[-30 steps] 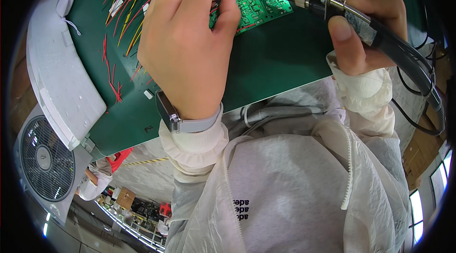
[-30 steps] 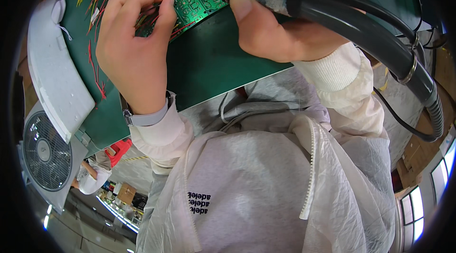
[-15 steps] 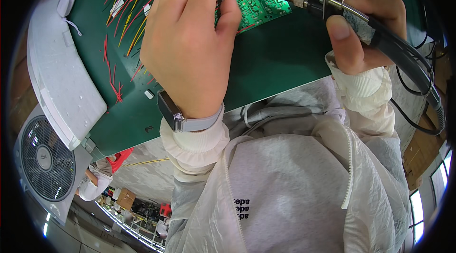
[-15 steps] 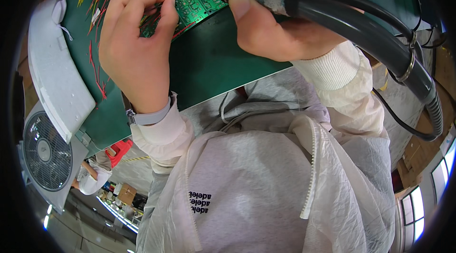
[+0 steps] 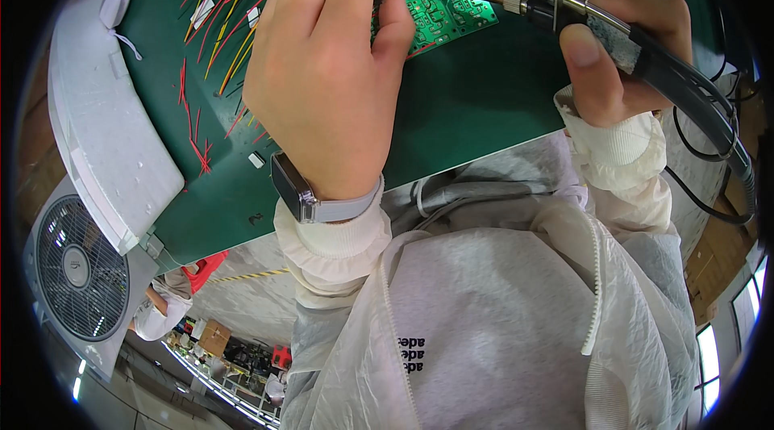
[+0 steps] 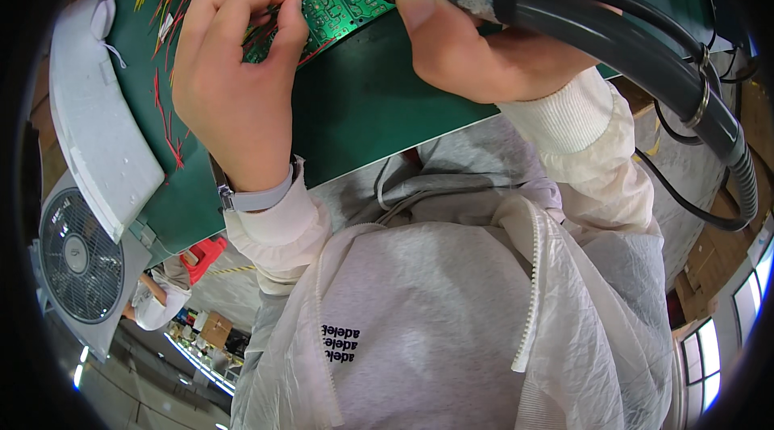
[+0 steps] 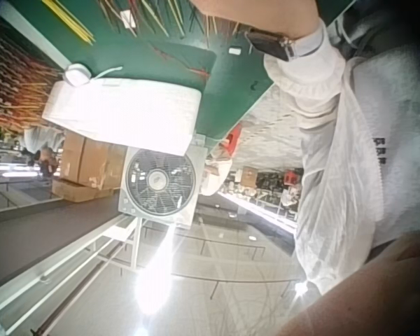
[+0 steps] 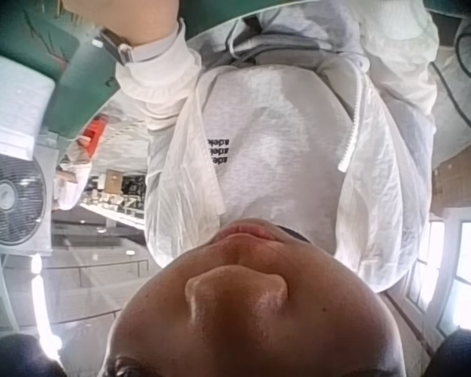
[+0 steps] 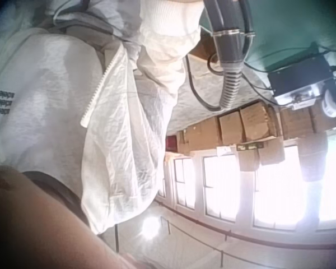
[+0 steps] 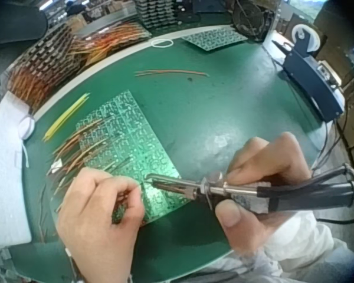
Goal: Soldering wires onto a green circuit board at a factory workstation.
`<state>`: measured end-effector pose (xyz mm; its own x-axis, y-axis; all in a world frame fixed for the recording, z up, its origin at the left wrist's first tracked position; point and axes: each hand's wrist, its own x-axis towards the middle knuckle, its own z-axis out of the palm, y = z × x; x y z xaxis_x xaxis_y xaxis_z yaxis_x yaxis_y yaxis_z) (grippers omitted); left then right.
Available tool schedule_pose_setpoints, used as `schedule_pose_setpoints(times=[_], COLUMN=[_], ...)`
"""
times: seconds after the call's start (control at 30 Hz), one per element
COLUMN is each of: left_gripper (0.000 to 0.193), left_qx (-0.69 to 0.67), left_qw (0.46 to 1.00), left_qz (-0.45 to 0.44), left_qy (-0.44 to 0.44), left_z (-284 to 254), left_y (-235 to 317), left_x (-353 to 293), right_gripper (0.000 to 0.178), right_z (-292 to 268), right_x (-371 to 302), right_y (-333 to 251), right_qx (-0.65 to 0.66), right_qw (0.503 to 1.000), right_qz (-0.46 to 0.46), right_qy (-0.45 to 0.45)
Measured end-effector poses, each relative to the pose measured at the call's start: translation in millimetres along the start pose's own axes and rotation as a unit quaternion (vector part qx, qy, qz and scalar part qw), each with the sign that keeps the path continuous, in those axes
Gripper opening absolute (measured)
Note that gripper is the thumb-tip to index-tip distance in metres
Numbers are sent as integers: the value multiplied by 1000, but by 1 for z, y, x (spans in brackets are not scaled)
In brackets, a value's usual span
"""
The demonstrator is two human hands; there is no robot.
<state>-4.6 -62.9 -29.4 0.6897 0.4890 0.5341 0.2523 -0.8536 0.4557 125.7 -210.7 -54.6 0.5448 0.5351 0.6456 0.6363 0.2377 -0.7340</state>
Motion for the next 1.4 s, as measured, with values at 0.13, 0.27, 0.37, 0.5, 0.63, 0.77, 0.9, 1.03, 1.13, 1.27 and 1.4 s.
schedule_pose_setpoints(times=[0.13,0.27,0.37,0.5,0.63,0.77,0.9,1.03,1.13,1.27,1.4], left_gripper=[13,13,12,12,11,10,9,8,6,2,14], left_qx=[4,0,3,4,15,58,-10,-45,-28,-123,-73], left_qw=[1000,1000,999,1000,1000,997,998,994,995,985,984], left_qz=[2,12,31,4,-14,32,11,-36,-64,-116,-125], left_qy=[1,2,29,9,-16,-33,-53,-90,-77,19,108], left_z=[1,2,4,1,-1,-3,-7,-19,-28,-29,-50], left_y=[-2,-5,-6,-1,-2,-13,-19,-17,-18,-31,-37], left_x=[-3,-4,-3,-4,-3,-3,-4,-1,-1,-7,-8], right_gripper=[37,37,36,33,30,28,27,39,40,39,39], right_z=[1,2,2,0,-1,5,13,20,25,27,30], right_x=[0,1,1,2,4,9,17,19,20,19,22], right_y=[-2,-2,-2,2,8,8,-2,-13,-11,-13,-18], right_qx=[1,14,14,7,60,104,135,33,1,-6,15], right_qw=[1000,999,1000,1000,997,983,981,985,987,986,983], right_qz=[29,30,16,4,-14,21,5,74,38,35,27], right_qy=[4,0,-2,11,50,150,138,152,157,162,179])
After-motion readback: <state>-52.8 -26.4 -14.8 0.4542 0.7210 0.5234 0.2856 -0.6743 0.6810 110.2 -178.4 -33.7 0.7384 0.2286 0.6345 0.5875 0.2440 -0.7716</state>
